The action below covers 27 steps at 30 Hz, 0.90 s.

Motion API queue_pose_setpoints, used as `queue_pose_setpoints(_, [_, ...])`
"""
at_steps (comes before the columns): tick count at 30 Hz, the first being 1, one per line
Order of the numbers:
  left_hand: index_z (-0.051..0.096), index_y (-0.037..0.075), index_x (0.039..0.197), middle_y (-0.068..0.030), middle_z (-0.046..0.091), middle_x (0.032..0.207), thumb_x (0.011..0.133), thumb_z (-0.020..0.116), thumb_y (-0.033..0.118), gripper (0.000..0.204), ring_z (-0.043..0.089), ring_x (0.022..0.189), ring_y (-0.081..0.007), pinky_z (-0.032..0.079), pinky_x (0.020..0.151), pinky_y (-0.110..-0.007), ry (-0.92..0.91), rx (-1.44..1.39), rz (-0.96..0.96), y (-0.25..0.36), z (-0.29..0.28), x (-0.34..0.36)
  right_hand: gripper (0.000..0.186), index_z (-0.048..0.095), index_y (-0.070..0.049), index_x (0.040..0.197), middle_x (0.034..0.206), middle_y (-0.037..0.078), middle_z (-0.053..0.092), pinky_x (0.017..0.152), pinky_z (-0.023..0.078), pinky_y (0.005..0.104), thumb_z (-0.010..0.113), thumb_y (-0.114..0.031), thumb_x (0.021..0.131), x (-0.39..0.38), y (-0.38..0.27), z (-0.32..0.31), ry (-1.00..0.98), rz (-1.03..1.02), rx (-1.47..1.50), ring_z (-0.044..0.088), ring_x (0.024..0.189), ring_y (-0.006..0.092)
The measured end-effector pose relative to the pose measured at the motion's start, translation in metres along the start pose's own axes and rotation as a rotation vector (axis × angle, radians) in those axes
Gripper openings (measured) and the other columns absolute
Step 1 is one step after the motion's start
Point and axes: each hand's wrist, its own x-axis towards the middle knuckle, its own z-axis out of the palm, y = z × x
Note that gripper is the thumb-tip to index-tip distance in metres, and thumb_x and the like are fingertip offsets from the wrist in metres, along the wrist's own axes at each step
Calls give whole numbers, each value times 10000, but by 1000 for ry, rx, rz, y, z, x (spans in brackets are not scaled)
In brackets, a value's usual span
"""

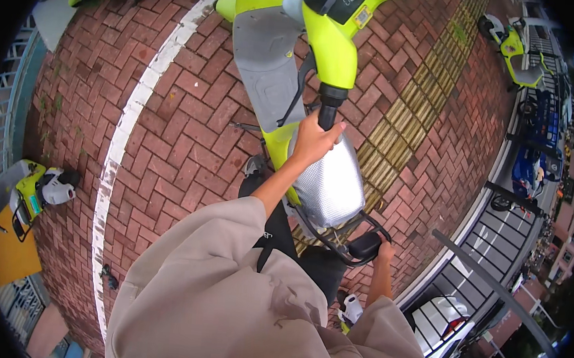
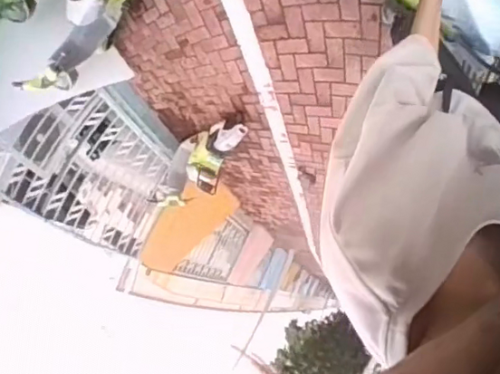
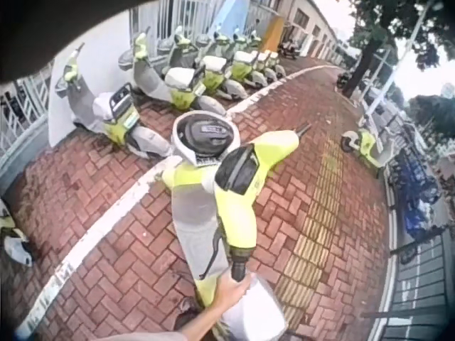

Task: Using a power drill to remove and replace components on an electric scooter parked on a sidewalk.

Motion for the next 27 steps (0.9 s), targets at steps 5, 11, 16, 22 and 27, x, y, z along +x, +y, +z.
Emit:
queue_pose_setpoints(5, [588, -39, 850, -218, 632, 694, 774, 710, 170, 253, 659, 681, -378, 486, 626, -451, 127, 104, 131, -22, 80, 28, 201, 655, 128, 1013, 929, 196, 699, 662, 603, 412, 592, -29, 904, 67, -47, -8, -104, 130, -40, 706, 759, 290])
queue_pose_setpoints(11, [556, -38, 804, -178, 614, 683, 746, 696, 152, 243, 646, 659, -316, 480, 614, -427, 199, 202, 231, -71, 209, 107, 270, 617, 128, 1090, 979, 238, 693, 741, 628, 452, 480, -42, 931, 251, -81, -11, -382, 303, -28, 718, 823, 338])
queue_pose_setpoints(16, [589, -65, 828, -221, 646, 708, 721, 669, 143, 248, 675, 712, -373, 515, 660, -431, 332, 381, 234, -129, 350, 221, 257, 626, 93, 1100, 963, 203, 703, 712, 628, 432, 490, -39, 926, 424, -116, 39, -502, 435, -72, 720, 796, 315])
queue_pose_setpoints(22, [695, -51, 765, -274, 697, 829, 697, 686, 117, 181, 696, 866, -418, 543, 833, -443, 317, 646, 38, -178, 462, 351, 274, 636, 70, 1066, 890, 175, 707, 659, 605, 431, 473, -125, 963, 645, -95, 120, -677, 473, -180, 702, 717, 313])
queue_pose_setpoints(27, [718, -42, 944, -259, 699, 1051, 678, 722, 116, 309, 683, 1023, -376, 546, 904, -408, 210, 821, -78, -225, 573, 457, 323, 671, 15, 985, 868, 128, 720, 696, 582, 392, 440, -212, 992, 802, -80, 155, -660, 424, -284, 689, 693, 278])
